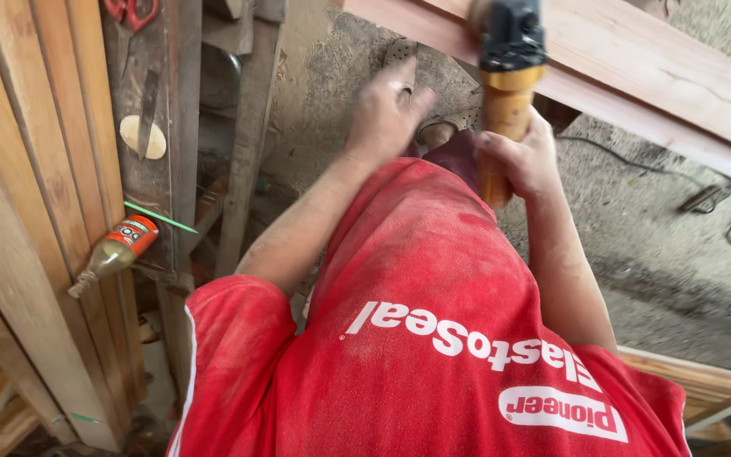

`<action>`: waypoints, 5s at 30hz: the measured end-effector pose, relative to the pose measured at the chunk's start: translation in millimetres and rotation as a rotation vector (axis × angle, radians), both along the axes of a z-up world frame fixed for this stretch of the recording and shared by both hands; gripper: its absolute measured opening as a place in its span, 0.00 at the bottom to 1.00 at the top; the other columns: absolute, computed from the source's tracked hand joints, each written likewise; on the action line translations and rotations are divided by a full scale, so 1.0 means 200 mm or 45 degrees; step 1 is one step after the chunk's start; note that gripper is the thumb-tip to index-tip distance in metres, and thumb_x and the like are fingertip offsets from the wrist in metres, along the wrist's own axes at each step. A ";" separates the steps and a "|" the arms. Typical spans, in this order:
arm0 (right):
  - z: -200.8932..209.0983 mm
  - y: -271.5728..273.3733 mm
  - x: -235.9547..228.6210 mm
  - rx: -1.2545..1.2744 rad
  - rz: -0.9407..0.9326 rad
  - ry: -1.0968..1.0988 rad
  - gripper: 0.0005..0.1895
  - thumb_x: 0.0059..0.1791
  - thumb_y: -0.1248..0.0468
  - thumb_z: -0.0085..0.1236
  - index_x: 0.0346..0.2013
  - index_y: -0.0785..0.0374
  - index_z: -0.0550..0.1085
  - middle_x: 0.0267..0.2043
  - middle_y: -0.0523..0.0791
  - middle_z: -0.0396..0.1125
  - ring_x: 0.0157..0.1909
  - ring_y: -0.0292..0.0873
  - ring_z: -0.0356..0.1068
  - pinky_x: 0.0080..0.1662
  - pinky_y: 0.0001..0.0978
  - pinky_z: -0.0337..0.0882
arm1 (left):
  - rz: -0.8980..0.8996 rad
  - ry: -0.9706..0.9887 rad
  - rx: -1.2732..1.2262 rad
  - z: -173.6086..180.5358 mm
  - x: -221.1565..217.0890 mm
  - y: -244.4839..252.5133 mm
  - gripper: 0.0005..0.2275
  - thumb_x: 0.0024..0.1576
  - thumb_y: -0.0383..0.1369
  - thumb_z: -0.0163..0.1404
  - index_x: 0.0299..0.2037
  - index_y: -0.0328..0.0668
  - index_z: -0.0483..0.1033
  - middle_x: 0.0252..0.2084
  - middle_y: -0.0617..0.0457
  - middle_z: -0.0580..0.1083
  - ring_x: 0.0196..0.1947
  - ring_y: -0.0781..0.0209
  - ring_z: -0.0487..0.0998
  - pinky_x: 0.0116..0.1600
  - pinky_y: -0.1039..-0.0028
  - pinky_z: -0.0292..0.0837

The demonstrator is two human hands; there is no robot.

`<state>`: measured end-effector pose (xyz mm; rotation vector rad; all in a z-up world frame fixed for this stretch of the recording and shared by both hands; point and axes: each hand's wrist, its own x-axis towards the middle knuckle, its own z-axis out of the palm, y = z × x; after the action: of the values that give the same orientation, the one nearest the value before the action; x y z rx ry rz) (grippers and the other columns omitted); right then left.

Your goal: The person sands a long wooden plank using a handheld electric sander. They mark the wood with a pencil, then sand along the length of the plank, flipping it over to sand both sides. The person adjusts the sander and continues sanding until the clip ends.

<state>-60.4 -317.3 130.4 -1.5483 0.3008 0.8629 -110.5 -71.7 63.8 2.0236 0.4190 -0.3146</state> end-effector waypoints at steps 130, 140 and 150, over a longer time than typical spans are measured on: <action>-0.04 -2.59 -0.35 0.027 -0.727 -0.093 0.24 0.42 0.61 0.69 0.49 0.64 0.73 0.41 0.42 0.72 0.41 0.35 0.72 0.45 0.30 0.75 | -0.484 0.341 1.002 -0.26 0.64 -1.85 0.44 0.66 0.62 0.42 0.80 0.53 0.25 0.74 0.25 0.16 0.72 0.12 0.17 0.73 0.29 0.17; -0.01 -3.22 -0.43 0.073 -1.052 -0.066 0.25 0.42 0.61 0.67 0.50 0.63 0.71 0.39 0.43 0.69 0.37 0.37 0.71 0.40 0.35 0.77 | -0.413 0.450 0.987 -0.27 0.69 -1.86 0.44 0.65 0.63 0.39 0.79 0.59 0.22 0.74 0.29 0.12 0.72 0.14 0.13 0.72 0.27 0.15; -0.08 -2.88 -0.40 0.119 -0.918 -0.121 0.24 0.44 0.63 0.67 0.52 0.65 0.72 0.42 0.43 0.72 0.40 0.36 0.71 0.44 0.32 0.75 | -0.524 0.248 1.015 -0.21 0.62 -1.97 0.41 0.70 0.56 0.40 0.80 0.49 0.24 0.76 0.29 0.17 0.74 0.15 0.17 0.73 0.30 0.17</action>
<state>-141.0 -892.4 114.7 -1.2503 0.6856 0.2320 12.5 -465.5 21.6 2.8800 0.2573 -0.6806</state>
